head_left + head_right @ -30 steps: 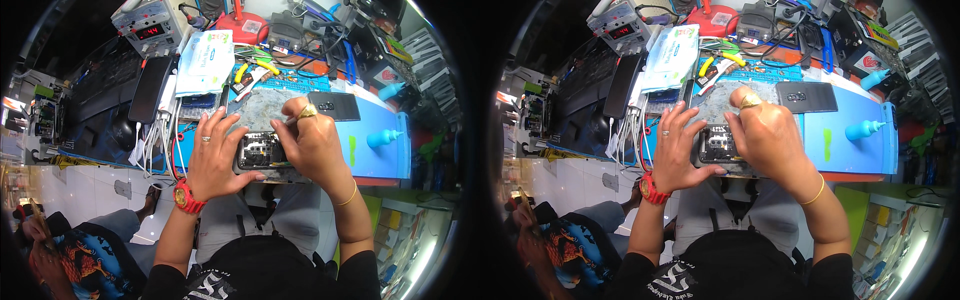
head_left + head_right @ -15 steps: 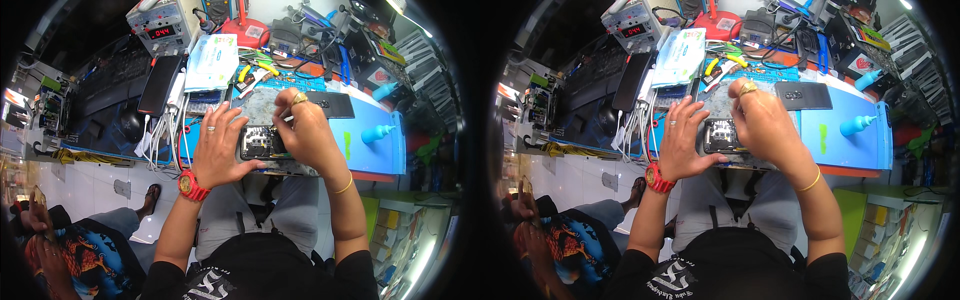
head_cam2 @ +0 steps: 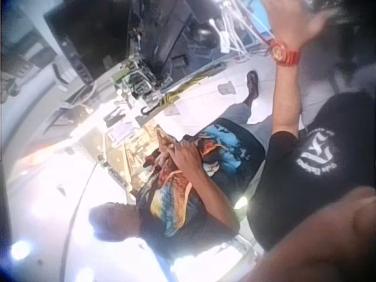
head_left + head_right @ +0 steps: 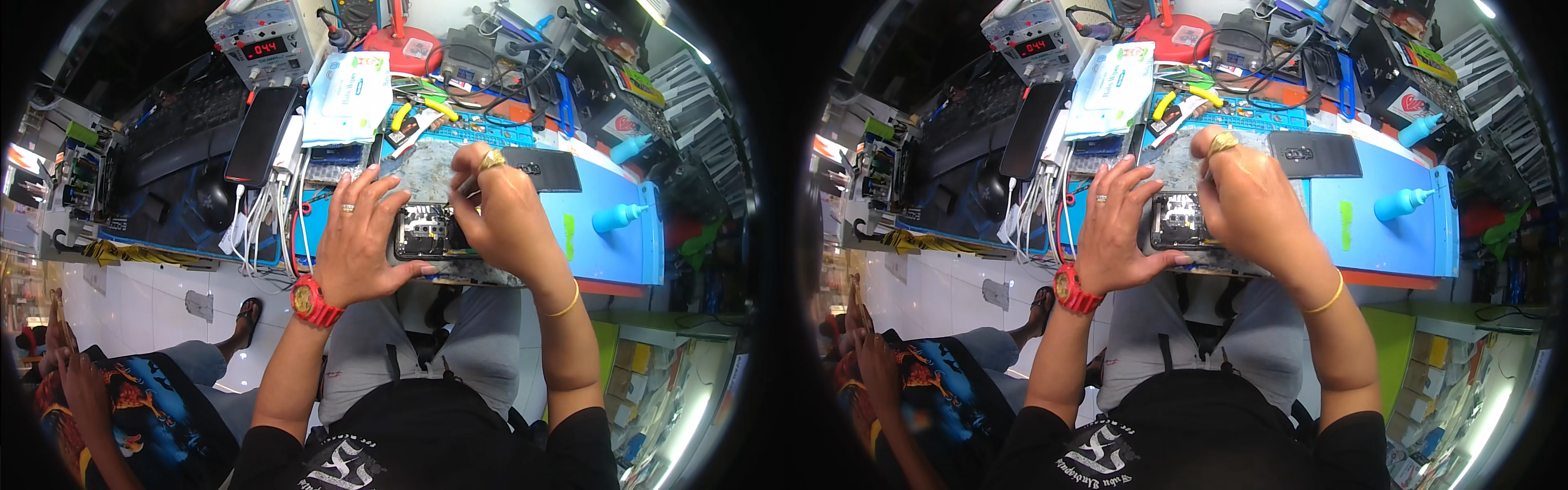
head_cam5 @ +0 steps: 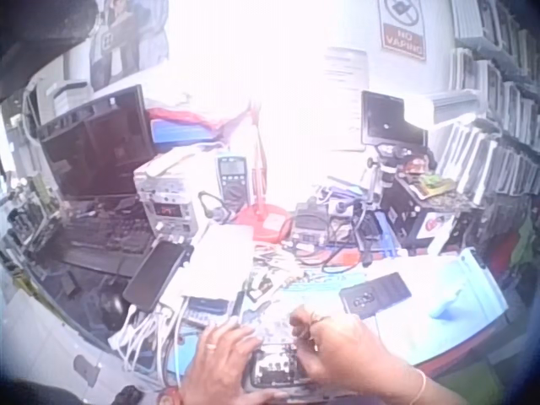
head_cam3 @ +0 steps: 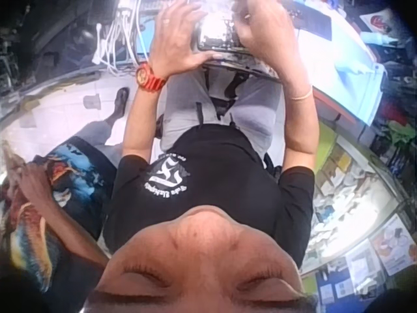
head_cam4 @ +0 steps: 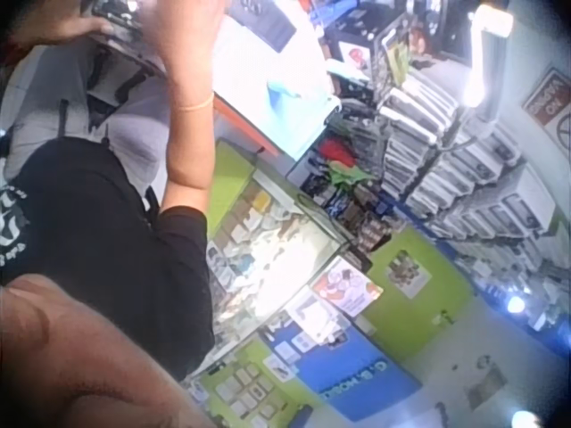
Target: The person uses a screwdriver to remove screws from the interior of a mobile phone, then uses their hands to lift out internal components and disconnect ribbon cables.
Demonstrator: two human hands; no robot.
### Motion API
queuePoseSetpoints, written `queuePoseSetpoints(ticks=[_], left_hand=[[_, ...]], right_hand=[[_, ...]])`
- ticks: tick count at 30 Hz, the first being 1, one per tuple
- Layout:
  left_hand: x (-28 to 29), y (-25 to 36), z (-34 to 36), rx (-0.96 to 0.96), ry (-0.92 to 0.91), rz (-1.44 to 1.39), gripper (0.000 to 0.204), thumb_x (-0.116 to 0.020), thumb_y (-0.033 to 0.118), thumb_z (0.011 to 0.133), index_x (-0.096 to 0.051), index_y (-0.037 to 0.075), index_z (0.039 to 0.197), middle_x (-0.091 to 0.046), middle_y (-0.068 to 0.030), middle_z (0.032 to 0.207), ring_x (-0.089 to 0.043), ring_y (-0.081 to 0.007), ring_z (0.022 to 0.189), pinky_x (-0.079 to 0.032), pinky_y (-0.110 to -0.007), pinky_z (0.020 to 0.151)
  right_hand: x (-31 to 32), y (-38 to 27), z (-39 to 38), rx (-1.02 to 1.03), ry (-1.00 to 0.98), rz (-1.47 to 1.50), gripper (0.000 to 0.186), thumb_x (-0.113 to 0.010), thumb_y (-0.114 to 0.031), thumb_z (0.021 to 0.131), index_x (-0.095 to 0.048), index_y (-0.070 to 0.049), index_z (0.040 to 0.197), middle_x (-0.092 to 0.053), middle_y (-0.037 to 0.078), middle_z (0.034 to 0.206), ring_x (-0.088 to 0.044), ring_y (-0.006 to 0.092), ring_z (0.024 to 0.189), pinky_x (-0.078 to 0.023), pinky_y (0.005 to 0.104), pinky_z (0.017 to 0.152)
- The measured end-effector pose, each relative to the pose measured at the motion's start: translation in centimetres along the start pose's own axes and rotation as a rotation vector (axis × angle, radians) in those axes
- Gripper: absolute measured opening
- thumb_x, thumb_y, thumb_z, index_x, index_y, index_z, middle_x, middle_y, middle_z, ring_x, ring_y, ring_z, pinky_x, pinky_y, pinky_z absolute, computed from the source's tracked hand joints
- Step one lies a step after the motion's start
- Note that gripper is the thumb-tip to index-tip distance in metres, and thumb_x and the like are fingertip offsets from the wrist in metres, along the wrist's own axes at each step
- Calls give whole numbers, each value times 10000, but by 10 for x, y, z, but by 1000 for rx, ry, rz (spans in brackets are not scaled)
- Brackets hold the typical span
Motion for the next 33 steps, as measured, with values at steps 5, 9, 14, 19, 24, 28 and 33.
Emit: queuePoseSetpoints(ticks=[5,9,14,19,24,28,33], left_hand=[[2,-1,-1,4,-9,11,1021,-945,630,715,-571,57,1472,-568,-184,1523,-454,-444,1534,-274,-655,1303],[1,-2,-2,-2,-6,5,1021,-940,634,718,-570,53,1473,-568,-184,1524,-456,-445,1532,-273,-656,1302],[2,-1,-1,-1,-8,12,1025,-939,638,715,-572,53,1472,-568,-182,1523,-459,-445,1530,-274,-655,1303],[2,0,-1,4,-10,6,1024,-942,637,710,-575,54,1468,-569,-181,1523,-459,-445,1530,-275,-657,1302],[3,-1,-1,-2,-3,-1,1023,-948,634,706,-580,54,1464,-573,-181,1516,-461,-444,1528,-279,-659,1297],[4,-2,-2,-5,4,-27,1019,-949,641,699,-600,55,1456,-585,-177,1501,-457,-452,1530,-265,-672,1296],[9,3,3,-5,-48,-8,991,-899,701,732,-645,43,1428,-597,-188,1467,-456,-465,1521,-251,-680,1297]], right_hand=[[2,-7,1,-18,46,-130,333,-839,-28,915,-598,3,1143,-740,171,927,-778,314,800,-585,416,666],[1,-5,-2,-57,-1,59,329,-843,-37,922,-619,9,1158,-736,188,902,-767,319,764,-578,413,654],[4,-6,-2,-94,21,-95,316,-805,10,937,-624,12,1196,-761,170,946,-789,292,839,-598,398,685],[5,-6,-3,-189,0,131,328,-751,52,917,-602,9,1206,-751,209,975,-751,434,926,-571,508,817],[7,-3,-6,-210,43,206,367,-748,80,909,-600,15,1239,-754,208,994,-767,409,919,-588,471,821],[12,-3,-5,-227,103,246,365,-763,65,925,-601,21,1250,-763,199,988,-793,354,910,-611,427,788],[9,11,-5,-315,221,277,368,-804,11,943,-598,44,1246,-780,192,932,-806,288,843,-624,387,752]])
Point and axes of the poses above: each hand's wrist, its own z-axis towards the middle knuckle, its own x-axis out of the back of the hand, y = z × x, the point moved 3 cm from there along z, towards the middle knuckle
